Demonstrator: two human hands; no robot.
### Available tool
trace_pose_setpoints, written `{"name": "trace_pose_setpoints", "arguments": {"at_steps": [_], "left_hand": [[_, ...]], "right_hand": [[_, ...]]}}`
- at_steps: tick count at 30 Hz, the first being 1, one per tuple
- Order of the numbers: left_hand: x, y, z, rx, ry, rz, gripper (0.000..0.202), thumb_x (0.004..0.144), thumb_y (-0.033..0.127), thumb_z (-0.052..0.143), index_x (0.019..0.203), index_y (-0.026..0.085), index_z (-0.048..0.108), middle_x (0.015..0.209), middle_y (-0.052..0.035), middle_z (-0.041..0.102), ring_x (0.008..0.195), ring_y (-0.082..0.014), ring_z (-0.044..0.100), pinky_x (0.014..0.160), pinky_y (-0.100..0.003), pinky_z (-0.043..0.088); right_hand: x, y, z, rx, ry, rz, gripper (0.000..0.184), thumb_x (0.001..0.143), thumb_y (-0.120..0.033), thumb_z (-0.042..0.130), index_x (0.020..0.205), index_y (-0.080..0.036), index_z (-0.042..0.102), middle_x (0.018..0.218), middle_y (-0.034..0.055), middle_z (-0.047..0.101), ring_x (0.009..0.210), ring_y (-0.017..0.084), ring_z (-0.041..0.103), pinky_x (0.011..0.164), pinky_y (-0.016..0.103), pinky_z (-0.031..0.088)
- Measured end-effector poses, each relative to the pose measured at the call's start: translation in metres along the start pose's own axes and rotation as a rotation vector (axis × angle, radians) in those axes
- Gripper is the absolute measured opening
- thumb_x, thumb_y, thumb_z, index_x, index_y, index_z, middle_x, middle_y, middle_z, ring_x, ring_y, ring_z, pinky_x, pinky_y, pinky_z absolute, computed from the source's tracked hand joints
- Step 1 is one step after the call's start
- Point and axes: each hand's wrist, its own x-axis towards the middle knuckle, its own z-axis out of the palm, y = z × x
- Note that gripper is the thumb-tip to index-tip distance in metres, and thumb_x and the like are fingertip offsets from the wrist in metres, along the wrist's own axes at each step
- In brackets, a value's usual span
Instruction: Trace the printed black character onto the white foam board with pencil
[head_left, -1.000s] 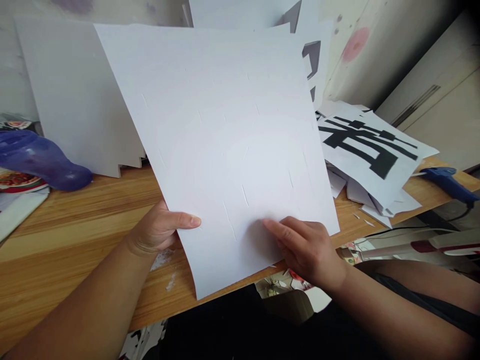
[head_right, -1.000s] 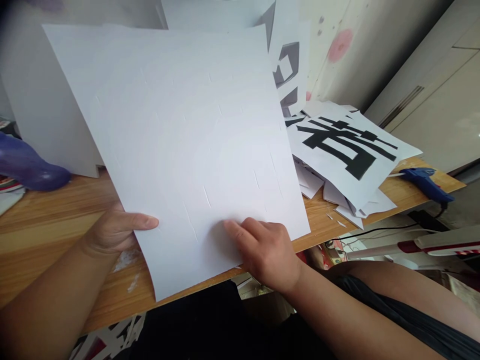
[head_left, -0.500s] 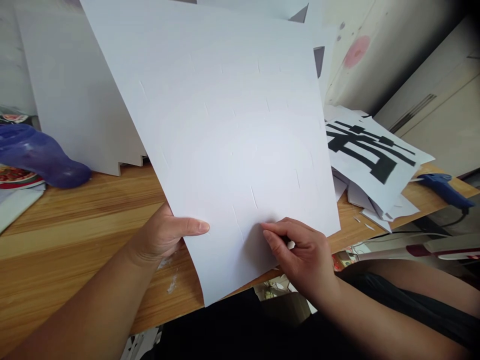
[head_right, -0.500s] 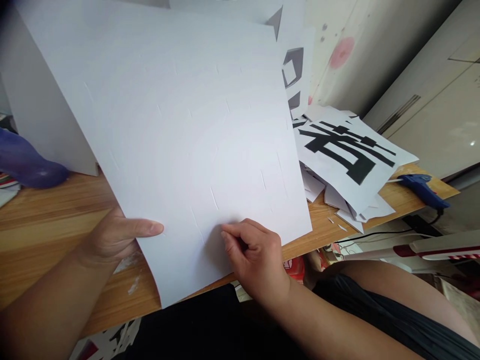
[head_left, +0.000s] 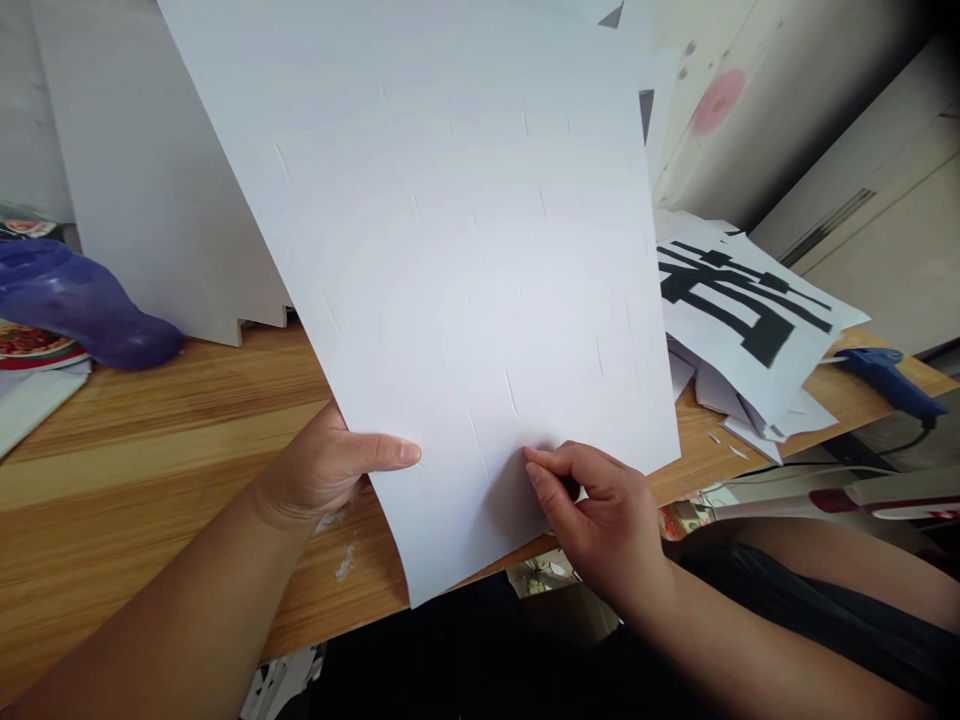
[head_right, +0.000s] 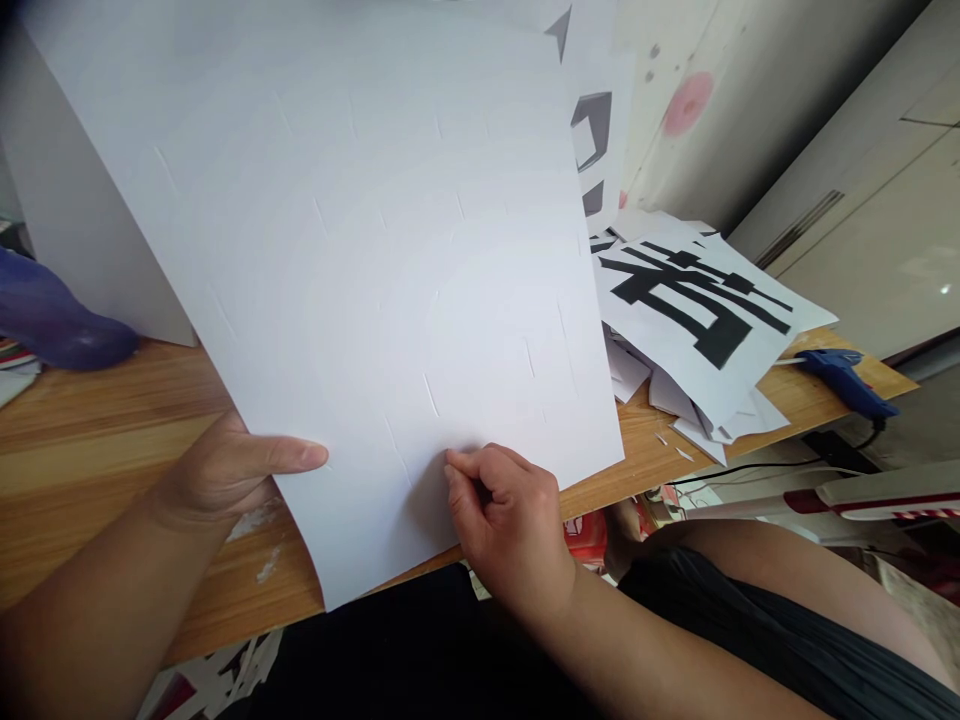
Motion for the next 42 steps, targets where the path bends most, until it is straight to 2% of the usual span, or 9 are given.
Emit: {"name": "trace_pose_setpoints", "arguments": {"at_steps": [8, 11, 14, 19, 24, 27, 32, 36, 42], "left_hand": [[-0.001, 0.001, 0.000, 0.020, 0.027, -0.007, 0.043, 0.067, 0.016, 0.073, 0.108, 0.025, 0.065, 0.117, -0.0025, 0.064, 0.107, -0.0298, 0.059, 0.088, -0.043, 0.053], [0.000, -0.001, -0.002, 0.013, 0.015, 0.001, 0.050, 0.068, 0.015, 0.072, 0.116, 0.023, 0.062, 0.120, -0.0044, 0.063, 0.108, -0.0303, 0.058, 0.087, -0.042, 0.054], [0.000, -0.002, -0.003, 0.017, 0.003, 0.013, 0.060, 0.069, 0.015, 0.072, 0.126, 0.022, 0.055, 0.124, -0.0068, 0.061, 0.110, -0.0308, 0.057, 0.088, -0.042, 0.054], [0.002, -0.003, -0.004, 0.024, 0.000, 0.056, 0.068, 0.071, 0.013, 0.071, 0.134, 0.020, 0.046, 0.125, -0.0089, 0.060, 0.106, -0.0276, 0.060, 0.084, -0.040, 0.056], [0.003, -0.002, -0.003, 0.020, -0.007, 0.028, 0.066, 0.071, 0.015, 0.070, 0.133, 0.023, 0.048, 0.121, -0.0061, 0.063, 0.103, -0.0280, 0.062, 0.081, -0.040, 0.057], [0.003, -0.001, -0.002, 0.035, 0.008, -0.015, 0.058, 0.071, 0.016, 0.070, 0.126, 0.026, 0.055, 0.117, -0.0033, 0.065, 0.101, -0.0284, 0.062, 0.080, -0.039, 0.057], [0.005, -0.001, -0.002, -0.020, -0.061, 0.024, 0.052, 0.071, 0.012, 0.069, 0.121, 0.017, 0.058, 0.111, -0.0056, 0.068, 0.094, -0.0247, 0.065, 0.080, -0.038, 0.057], [0.007, -0.002, -0.002, -0.054, -0.096, 0.023, 0.051, 0.072, 0.009, 0.068, 0.122, 0.016, 0.057, 0.110, -0.0060, 0.068, 0.090, -0.0222, 0.066, 0.072, -0.032, 0.057], [0.007, -0.004, -0.005, -0.077, -0.091, 0.034, 0.048, 0.071, 0.007, 0.068, 0.118, 0.018, 0.061, 0.107, -0.0041, 0.069, 0.089, -0.0199, 0.066, 0.075, -0.030, 0.057]], "right_hand": [[-0.011, 0.003, 0.000, -0.019, -0.024, -0.010, 0.013, 0.084, -0.014, 0.055, 0.080, -0.015, 0.067, 0.065, 0.0012, 0.064, 0.056, 0.010, 0.058, 0.049, 0.020, 0.044], [-0.015, 0.006, -0.001, -0.007, -0.027, -0.023, 0.012, 0.084, -0.012, 0.055, 0.083, -0.016, 0.067, 0.066, 0.0009, 0.063, 0.057, 0.010, 0.057, 0.050, 0.021, 0.044], [-0.013, 0.010, -0.004, 0.064, -0.011, -0.050, 0.018, 0.084, -0.008, 0.055, 0.095, -0.017, 0.066, 0.067, -0.0006, 0.060, 0.057, 0.009, 0.056, 0.051, 0.020, 0.045], [0.001, 0.015, -0.010, 0.063, -0.059, -0.230, 0.025, 0.084, -0.005, 0.054, 0.102, -0.018, 0.064, 0.087, 0.0052, 0.062, 0.077, 0.012, 0.060, 0.064, 0.024, 0.050], [0.009, 0.022, -0.012, -0.123, -0.144, -0.366, 0.030, 0.083, -0.003, 0.050, 0.106, -0.019, 0.061, 0.096, 0.0070, 0.061, 0.077, 0.013, 0.060, 0.062, 0.023, 0.050], [0.015, 0.024, -0.018, -0.226, -0.211, -0.450, 0.032, 0.084, -0.003, 0.045, 0.107, -0.019, 0.060, 0.094, 0.0066, 0.062, 0.074, 0.013, 0.060, 0.059, 0.022, 0.048], [0.030, 0.023, -0.035, -0.388, -0.337, -0.573, 0.028, 0.088, -0.005, 0.040, 0.105, -0.015, 0.060, 0.093, 0.0064, 0.062, 0.067, 0.011, 0.058, 0.055, 0.022, 0.045], [0.039, 0.025, -0.043, -0.542, -0.409, -0.736, 0.026, 0.091, -0.007, 0.039, 0.108, -0.013, 0.058, 0.093, 0.0077, 0.062, 0.071, 0.014, 0.057, 0.056, 0.026, 0.043], [0.050, 0.022, -0.046, -0.571, -0.503, -0.903, 0.024, 0.093, -0.009, 0.037, 0.106, -0.009, 0.058, 0.086, 0.0078, 0.062, 0.070, 0.015, 0.056, 0.056, 0.028, 0.042]]}}
